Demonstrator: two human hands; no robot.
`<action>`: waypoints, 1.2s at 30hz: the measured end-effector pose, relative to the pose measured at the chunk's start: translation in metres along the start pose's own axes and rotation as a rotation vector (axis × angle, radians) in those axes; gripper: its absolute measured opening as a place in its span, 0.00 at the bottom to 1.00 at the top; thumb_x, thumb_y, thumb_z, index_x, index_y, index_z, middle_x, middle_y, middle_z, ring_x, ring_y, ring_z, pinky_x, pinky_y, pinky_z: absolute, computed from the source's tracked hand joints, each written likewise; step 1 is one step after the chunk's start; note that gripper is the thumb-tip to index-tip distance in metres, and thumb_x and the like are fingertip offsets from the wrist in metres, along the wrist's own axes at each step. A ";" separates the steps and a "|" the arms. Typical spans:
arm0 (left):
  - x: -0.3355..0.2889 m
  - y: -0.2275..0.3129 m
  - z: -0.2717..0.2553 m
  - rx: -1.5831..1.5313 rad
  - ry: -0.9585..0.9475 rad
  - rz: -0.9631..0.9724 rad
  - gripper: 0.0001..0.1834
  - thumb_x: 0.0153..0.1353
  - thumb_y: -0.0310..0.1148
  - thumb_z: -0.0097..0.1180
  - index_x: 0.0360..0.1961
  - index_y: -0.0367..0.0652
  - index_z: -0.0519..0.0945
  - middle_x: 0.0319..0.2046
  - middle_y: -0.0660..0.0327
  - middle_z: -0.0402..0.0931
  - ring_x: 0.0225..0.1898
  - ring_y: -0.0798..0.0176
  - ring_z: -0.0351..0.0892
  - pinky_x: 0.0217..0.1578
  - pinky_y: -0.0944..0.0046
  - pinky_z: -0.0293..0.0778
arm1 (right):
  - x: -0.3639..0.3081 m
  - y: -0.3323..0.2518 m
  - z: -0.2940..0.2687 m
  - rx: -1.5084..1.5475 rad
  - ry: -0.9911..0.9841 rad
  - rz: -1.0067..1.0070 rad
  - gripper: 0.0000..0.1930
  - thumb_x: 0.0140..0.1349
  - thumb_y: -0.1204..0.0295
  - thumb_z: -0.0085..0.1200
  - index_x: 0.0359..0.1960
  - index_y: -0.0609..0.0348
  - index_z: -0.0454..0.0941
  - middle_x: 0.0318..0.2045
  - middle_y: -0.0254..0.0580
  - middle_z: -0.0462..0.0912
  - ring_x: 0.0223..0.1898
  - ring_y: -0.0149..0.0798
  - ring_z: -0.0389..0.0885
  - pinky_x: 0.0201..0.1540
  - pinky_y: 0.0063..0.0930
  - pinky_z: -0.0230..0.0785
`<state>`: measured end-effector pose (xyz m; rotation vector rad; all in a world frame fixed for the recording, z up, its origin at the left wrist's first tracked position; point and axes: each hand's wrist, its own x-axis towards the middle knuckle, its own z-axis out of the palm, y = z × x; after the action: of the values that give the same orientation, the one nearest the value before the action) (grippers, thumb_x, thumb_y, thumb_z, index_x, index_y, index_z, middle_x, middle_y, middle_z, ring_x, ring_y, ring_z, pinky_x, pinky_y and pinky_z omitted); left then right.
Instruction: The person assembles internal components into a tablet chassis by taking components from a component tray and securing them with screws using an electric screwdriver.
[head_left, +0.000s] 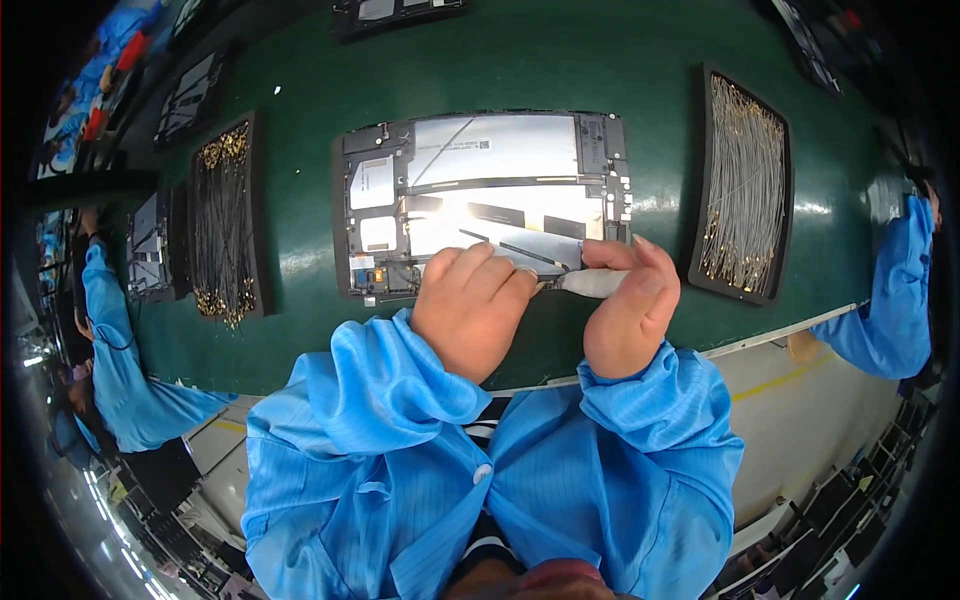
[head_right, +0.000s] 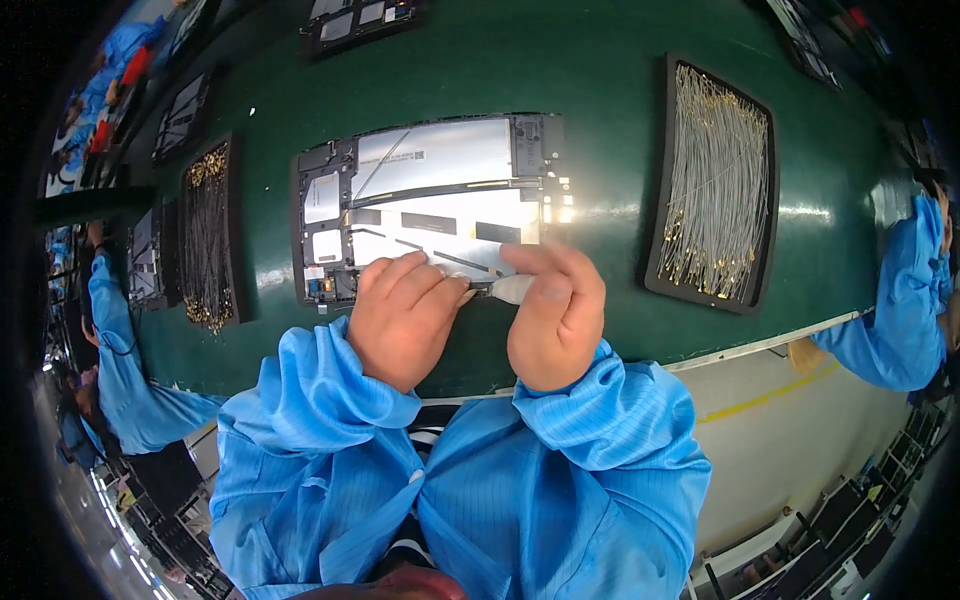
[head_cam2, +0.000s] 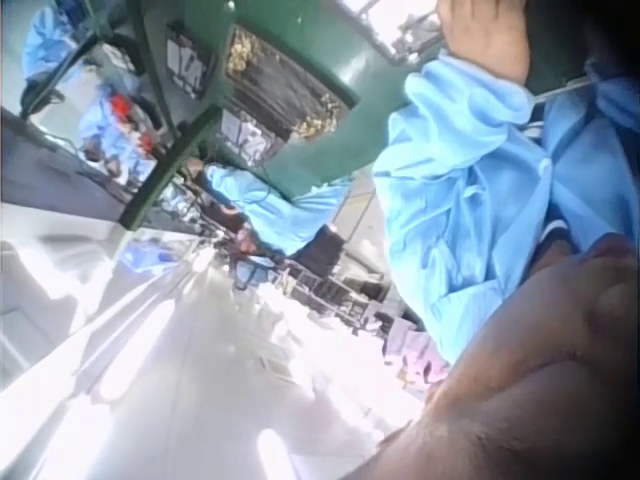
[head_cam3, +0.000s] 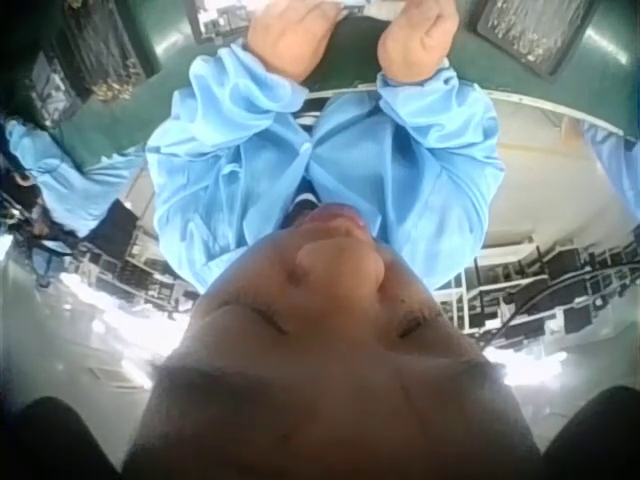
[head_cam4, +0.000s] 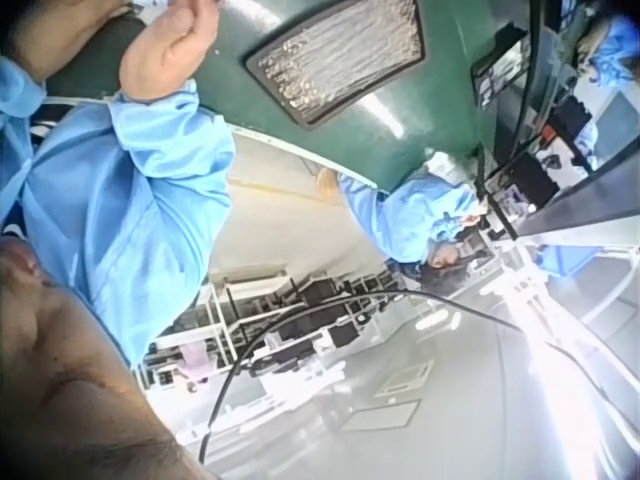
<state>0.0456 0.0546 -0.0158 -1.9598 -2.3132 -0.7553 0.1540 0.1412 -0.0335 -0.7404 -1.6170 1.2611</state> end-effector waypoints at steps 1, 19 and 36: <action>0.000 0.000 0.000 0.011 -0.008 0.001 0.09 0.39 0.28 0.50 0.26 0.43 0.73 0.26 0.62 0.70 0.36 0.59 0.68 0.37 0.62 0.60 | 0.000 0.001 0.000 -0.027 -0.016 -0.039 0.14 0.59 0.65 0.33 0.41 0.63 0.58 0.30 0.45 0.75 0.29 0.29 0.70 0.35 0.21 0.62; 0.001 0.000 0.000 0.016 -0.019 -0.015 0.08 0.39 0.29 0.48 0.25 0.44 0.73 0.25 0.62 0.69 0.35 0.61 0.68 0.37 0.63 0.60 | 0.005 0.000 -0.001 0.059 -0.107 -0.059 0.10 0.57 0.67 0.38 0.34 0.62 0.65 0.27 0.44 0.75 0.28 0.35 0.73 0.33 0.25 0.64; -0.025 -0.076 -0.056 -0.001 0.191 -0.832 0.17 0.50 0.39 0.46 0.36 0.36 0.72 0.31 0.51 0.71 0.36 0.53 0.69 0.37 0.61 0.65 | 0.047 -0.030 -0.029 -0.077 0.023 0.735 0.21 0.56 0.63 0.41 0.47 0.64 0.59 0.27 0.39 0.72 0.19 0.26 0.67 0.20 0.16 0.61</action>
<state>-0.0363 0.0039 -0.0006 -0.7951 -2.9497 -0.8977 0.1648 0.1846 0.0099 -1.4761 -1.4188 1.6831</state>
